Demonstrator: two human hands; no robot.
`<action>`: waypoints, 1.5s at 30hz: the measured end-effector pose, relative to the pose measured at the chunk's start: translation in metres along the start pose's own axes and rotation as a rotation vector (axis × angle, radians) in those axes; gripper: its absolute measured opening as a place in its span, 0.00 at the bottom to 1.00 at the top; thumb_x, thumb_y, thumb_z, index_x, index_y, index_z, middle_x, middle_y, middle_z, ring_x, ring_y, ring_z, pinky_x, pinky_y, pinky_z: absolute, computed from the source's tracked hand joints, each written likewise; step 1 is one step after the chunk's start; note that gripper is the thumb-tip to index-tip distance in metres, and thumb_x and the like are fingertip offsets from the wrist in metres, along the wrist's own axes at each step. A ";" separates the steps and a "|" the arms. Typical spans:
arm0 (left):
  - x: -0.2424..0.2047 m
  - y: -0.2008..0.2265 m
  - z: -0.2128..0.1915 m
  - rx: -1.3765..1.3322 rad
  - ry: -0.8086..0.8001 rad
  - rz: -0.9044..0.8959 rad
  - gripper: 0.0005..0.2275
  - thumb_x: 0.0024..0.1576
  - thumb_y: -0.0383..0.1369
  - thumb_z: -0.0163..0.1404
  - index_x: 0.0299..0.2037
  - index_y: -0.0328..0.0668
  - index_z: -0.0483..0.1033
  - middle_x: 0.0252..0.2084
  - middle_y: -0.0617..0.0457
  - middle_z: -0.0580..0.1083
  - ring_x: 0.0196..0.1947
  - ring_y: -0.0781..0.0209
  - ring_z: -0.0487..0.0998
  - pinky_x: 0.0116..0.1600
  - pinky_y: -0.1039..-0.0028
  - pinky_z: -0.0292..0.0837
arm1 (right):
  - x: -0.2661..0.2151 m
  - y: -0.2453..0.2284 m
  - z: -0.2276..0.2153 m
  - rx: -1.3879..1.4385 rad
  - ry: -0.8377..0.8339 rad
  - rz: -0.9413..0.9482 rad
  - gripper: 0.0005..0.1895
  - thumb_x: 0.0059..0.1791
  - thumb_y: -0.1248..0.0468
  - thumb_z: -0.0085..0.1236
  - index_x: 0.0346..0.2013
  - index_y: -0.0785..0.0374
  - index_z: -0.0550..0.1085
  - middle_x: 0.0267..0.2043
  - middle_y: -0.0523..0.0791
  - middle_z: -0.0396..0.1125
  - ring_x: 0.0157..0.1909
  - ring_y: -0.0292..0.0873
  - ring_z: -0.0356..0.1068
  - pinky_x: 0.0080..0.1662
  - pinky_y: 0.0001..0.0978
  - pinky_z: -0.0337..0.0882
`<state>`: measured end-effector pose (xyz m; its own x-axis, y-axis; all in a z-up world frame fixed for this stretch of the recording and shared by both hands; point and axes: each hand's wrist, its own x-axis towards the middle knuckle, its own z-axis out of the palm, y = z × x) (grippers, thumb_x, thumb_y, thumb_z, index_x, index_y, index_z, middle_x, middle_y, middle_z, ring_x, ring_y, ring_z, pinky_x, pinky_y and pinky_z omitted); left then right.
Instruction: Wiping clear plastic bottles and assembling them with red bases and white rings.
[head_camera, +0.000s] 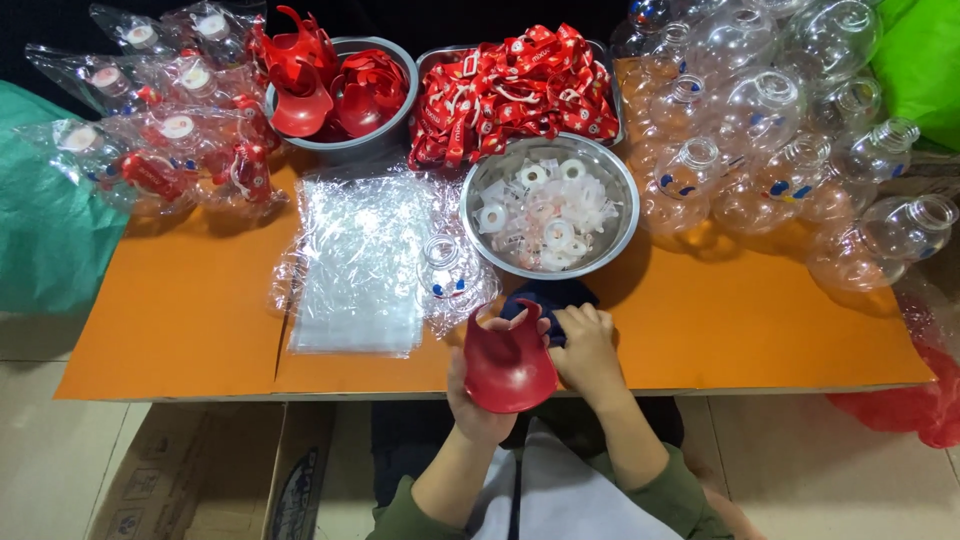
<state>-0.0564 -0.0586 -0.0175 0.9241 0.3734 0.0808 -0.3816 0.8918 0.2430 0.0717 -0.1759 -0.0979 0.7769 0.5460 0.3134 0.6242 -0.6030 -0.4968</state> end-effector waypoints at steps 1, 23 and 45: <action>-0.001 0.004 0.007 -0.001 0.002 -0.001 0.26 0.61 0.53 0.38 0.62 0.44 0.64 0.71 0.40 0.61 0.68 0.37 0.65 0.67 0.44 0.62 | 0.001 -0.007 -0.011 -0.001 -0.002 0.001 0.13 0.39 0.55 0.61 0.38 0.46 0.78 0.31 0.33 0.67 0.43 0.39 0.65 0.57 0.41 0.60; 0.040 -0.006 0.056 0.941 -0.107 0.441 0.20 0.62 0.45 0.44 0.54 0.34 0.66 0.61 0.33 0.69 0.61 0.48 0.72 0.63 0.62 0.67 | 0.019 -0.098 -0.105 0.841 -0.015 -0.357 0.15 0.44 0.69 0.58 0.46 0.66 0.75 0.52 0.52 0.65 0.51 0.53 0.68 0.55 0.46 0.68; 0.027 -0.005 0.049 1.045 -0.081 0.470 0.23 0.64 0.45 0.37 0.64 0.35 0.58 0.60 0.37 0.69 0.60 0.52 0.71 0.66 0.63 0.64 | 0.032 -0.123 -0.108 0.551 0.428 -0.313 0.10 0.43 0.80 0.53 0.26 0.64 0.76 0.38 0.47 0.74 0.38 0.54 0.74 0.46 0.34 0.75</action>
<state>-0.0288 -0.0657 0.0310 0.7077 0.5615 0.4288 -0.5222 0.0069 0.8528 0.0282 -0.1470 0.0608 0.6051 0.3030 0.7363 0.7763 -0.0192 -0.6301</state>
